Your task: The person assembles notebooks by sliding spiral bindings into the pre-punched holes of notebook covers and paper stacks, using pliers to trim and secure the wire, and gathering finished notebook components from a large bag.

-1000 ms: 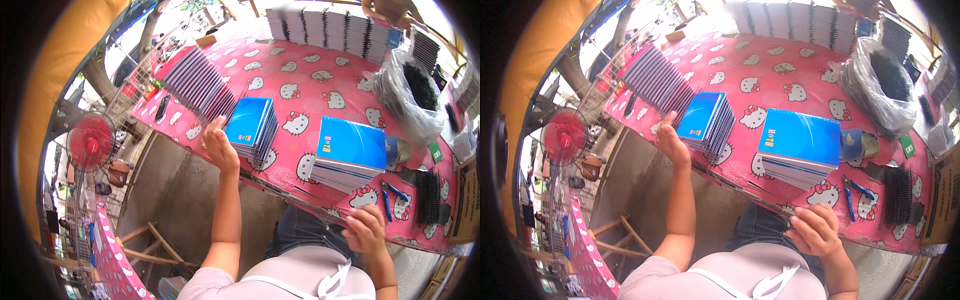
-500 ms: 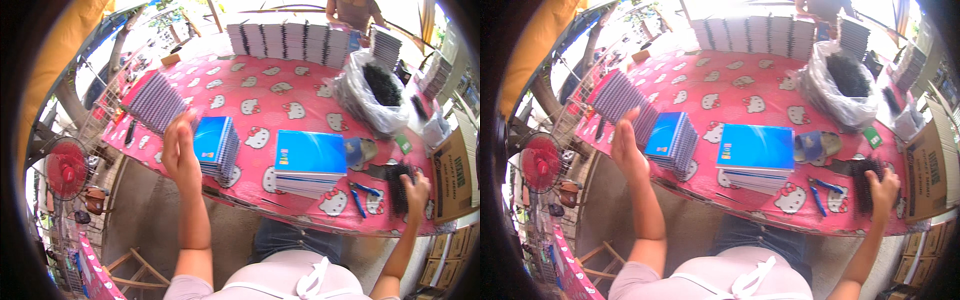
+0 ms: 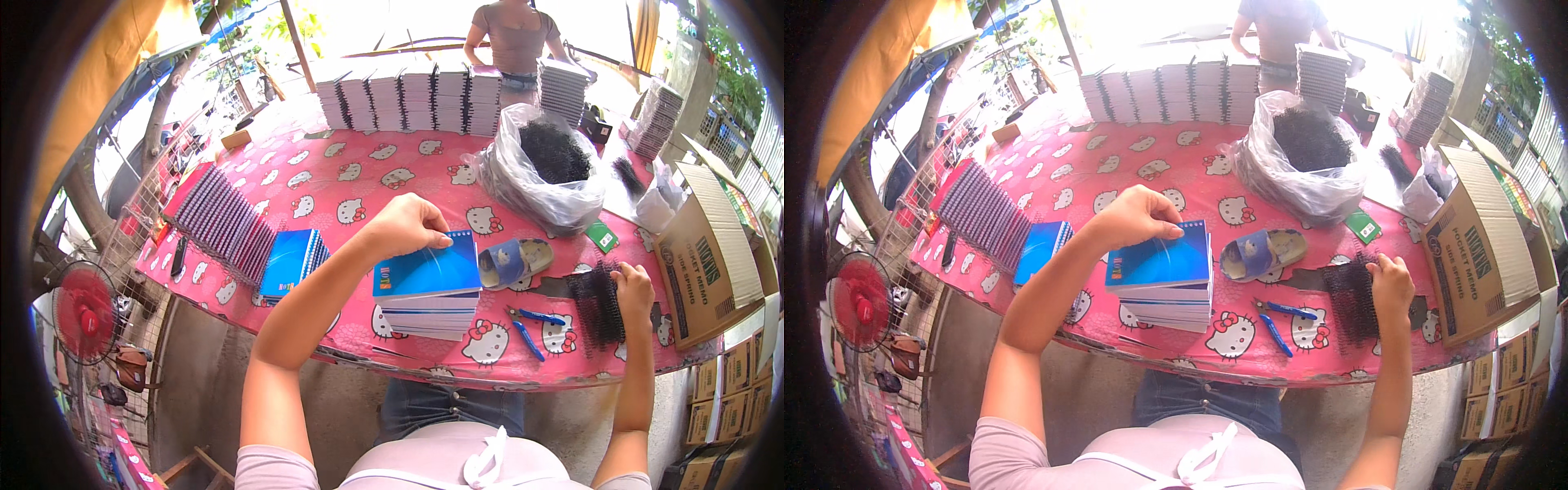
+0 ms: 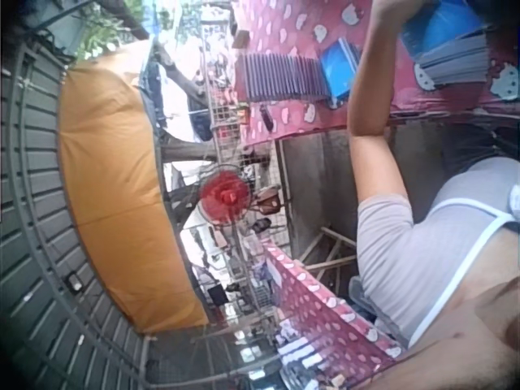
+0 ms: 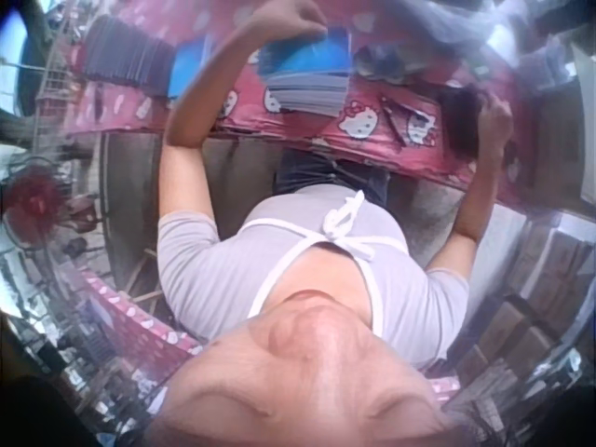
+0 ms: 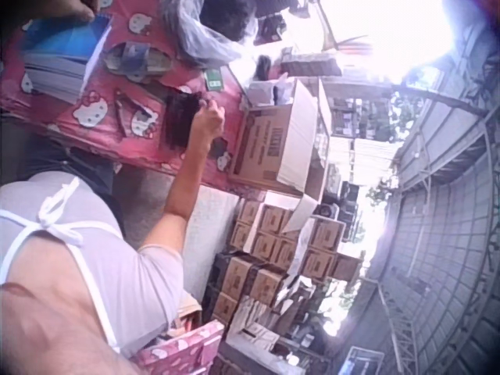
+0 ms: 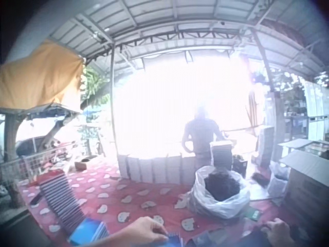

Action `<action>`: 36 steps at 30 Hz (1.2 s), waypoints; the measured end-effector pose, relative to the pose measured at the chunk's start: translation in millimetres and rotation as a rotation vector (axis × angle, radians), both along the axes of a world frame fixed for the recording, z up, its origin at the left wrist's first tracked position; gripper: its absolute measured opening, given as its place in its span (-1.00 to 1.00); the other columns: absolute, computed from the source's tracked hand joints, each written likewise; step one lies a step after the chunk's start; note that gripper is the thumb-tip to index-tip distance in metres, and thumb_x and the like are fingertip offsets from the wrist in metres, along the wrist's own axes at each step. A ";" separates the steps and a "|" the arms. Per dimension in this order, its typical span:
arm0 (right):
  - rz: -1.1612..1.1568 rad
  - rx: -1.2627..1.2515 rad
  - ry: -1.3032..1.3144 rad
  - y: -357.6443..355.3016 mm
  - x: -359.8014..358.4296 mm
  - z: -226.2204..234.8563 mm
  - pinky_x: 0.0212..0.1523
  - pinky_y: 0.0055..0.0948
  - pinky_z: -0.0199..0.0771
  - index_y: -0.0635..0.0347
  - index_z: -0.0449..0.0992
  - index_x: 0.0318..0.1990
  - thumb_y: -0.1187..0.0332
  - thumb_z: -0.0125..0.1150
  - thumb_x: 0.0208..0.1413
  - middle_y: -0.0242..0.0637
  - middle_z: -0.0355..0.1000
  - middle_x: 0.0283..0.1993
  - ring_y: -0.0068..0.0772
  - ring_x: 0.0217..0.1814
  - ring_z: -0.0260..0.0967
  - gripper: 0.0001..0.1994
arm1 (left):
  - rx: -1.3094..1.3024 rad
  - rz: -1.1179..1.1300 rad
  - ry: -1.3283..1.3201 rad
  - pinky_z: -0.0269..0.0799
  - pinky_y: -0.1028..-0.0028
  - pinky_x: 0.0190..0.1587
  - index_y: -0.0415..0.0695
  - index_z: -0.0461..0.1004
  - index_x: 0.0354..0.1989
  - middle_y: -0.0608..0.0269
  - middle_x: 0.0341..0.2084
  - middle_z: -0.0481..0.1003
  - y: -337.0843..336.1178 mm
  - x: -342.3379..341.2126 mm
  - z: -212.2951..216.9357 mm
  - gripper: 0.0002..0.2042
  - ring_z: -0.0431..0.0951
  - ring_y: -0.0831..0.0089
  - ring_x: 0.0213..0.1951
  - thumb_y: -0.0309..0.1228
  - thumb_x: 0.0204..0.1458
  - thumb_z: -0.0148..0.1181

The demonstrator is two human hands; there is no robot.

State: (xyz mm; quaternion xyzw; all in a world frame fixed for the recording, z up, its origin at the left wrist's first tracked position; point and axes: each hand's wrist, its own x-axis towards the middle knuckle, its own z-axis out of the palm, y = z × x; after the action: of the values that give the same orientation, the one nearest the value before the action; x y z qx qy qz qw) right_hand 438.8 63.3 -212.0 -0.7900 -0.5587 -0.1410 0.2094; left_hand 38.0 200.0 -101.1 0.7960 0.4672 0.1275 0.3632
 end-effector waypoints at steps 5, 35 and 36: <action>0.138 0.100 0.093 4.0 -23.4 18.8 -0.32 -0.24 0.43 0.14 0.55 -0.14 0.30 0.22 0.03 -0.09 0.40 -0.37 -0.05 -0.31 0.44 -0.76 | 0.211 0.091 -0.131 0.43 0.55 -0.34 -0.22 0.56 -0.35 0.25 -0.51 0.57 -39.7 0.0 41.9 -0.87 0.51 0.62 -0.45 -0.57 -0.12 0.30; 0.968 -0.114 0.677 61.7 -171.4 139.8 -0.30 -0.52 0.35 0.17 0.58 -0.29 0.50 0.35 -0.15 -0.39 0.43 -0.37 -0.54 -0.38 0.33 -0.80 | 1.101 0.301 -0.230 0.09 0.27 0.10 -0.01 0.63 -0.42 0.37 -0.47 0.57 -67.8 12.2 -4.5 -0.82 0.49 0.45 -0.24 -0.22 -0.15 0.37; 0.963 -0.160 0.719 61.1 -171.9 142.5 -0.30 -0.52 0.35 0.17 0.58 -0.29 0.50 0.36 -0.16 -0.39 0.42 -0.37 -0.54 -0.38 0.32 -0.79 | 1.119 0.321 -0.237 0.10 0.27 0.09 -0.01 0.64 -0.41 0.37 -0.47 0.57 -68.6 12.6 -5.8 -0.83 0.48 0.45 -0.23 -0.24 -0.16 0.37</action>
State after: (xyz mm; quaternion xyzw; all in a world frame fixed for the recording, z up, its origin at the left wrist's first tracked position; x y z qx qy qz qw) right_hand 266.8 124.4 -69.5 -0.4600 -0.7564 0.2878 0.3654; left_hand 50.6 131.4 -106.9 0.7664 0.3998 0.4955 -0.0857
